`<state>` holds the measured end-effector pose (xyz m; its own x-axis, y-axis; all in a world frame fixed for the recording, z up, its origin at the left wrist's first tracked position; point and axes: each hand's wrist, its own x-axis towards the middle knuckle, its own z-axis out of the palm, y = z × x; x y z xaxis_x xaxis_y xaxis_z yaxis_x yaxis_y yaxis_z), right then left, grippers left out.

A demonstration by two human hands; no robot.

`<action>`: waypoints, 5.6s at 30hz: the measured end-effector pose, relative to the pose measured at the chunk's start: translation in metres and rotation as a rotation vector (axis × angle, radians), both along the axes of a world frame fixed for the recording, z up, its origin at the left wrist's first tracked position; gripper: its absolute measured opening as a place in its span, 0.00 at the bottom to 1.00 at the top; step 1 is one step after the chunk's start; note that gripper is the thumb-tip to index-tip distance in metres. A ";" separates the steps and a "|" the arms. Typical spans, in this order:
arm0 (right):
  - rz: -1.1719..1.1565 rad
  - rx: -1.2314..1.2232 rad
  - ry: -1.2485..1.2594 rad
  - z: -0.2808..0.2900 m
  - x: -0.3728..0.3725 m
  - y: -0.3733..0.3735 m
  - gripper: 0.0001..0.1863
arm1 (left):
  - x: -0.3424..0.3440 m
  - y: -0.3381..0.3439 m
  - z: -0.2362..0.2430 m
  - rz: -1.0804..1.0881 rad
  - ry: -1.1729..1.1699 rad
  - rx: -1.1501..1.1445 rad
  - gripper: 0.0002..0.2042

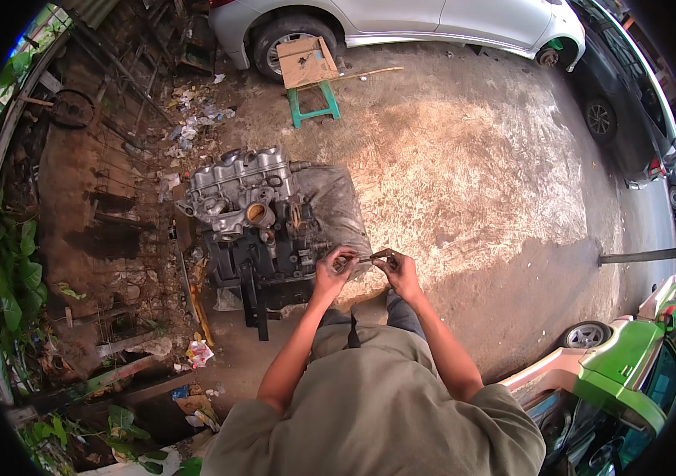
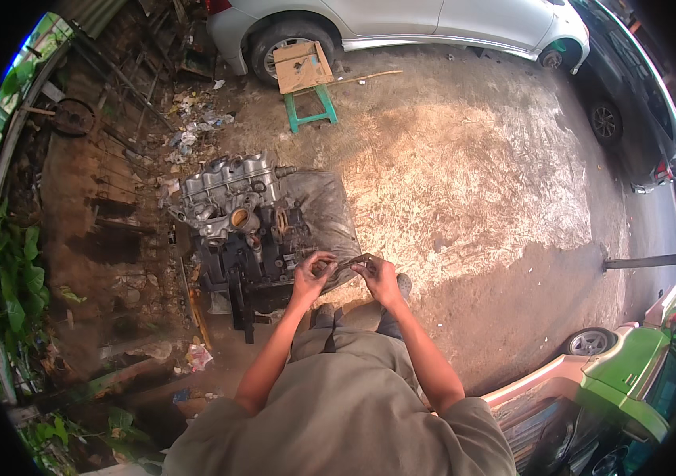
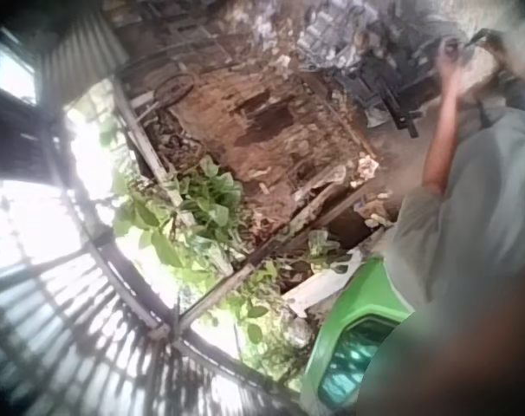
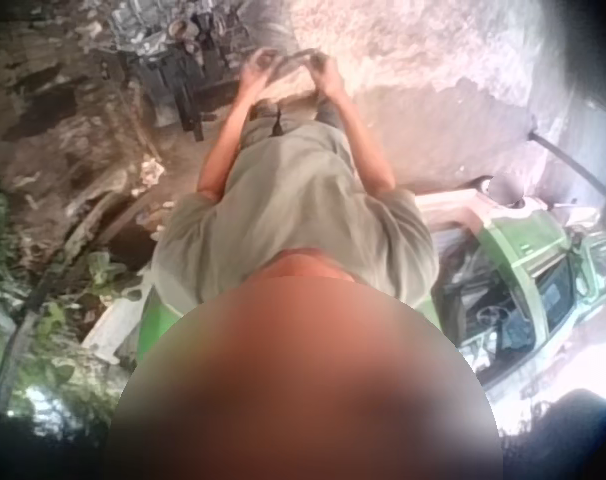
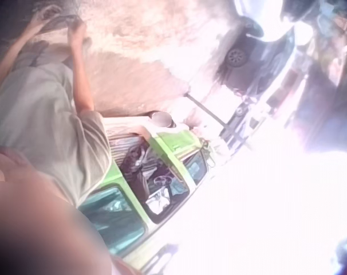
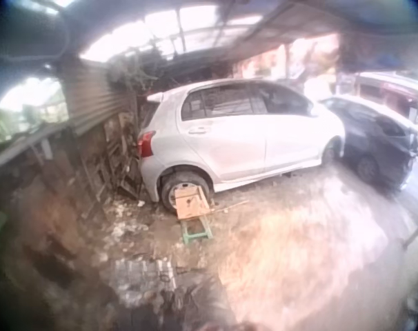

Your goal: The person uses a wrench to loosen and tighten bolts on a car engine block resting on a stand. They repeatedly adjust the tool and reposition their hands to work on different bolt locations on the engine.

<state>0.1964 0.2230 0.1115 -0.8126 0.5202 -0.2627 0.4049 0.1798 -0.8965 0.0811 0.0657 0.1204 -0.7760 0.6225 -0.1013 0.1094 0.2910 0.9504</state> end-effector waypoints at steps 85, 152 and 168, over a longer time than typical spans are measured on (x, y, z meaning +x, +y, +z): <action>-0.055 -0.491 -0.221 -0.333 -0.994 0.438 0.21 | -0.982 0.467 -0.365 0.463 -0.125 -0.460 0.06; 0.051 -0.708 0.021 -0.053 -0.226 0.233 0.20 | -0.132 0.149 -0.030 0.661 -0.368 0.075 0.22; 0.370 -0.724 0.066 -0.030 -0.071 0.163 0.20 | 0.062 0.095 -0.011 0.899 -0.380 0.221 0.19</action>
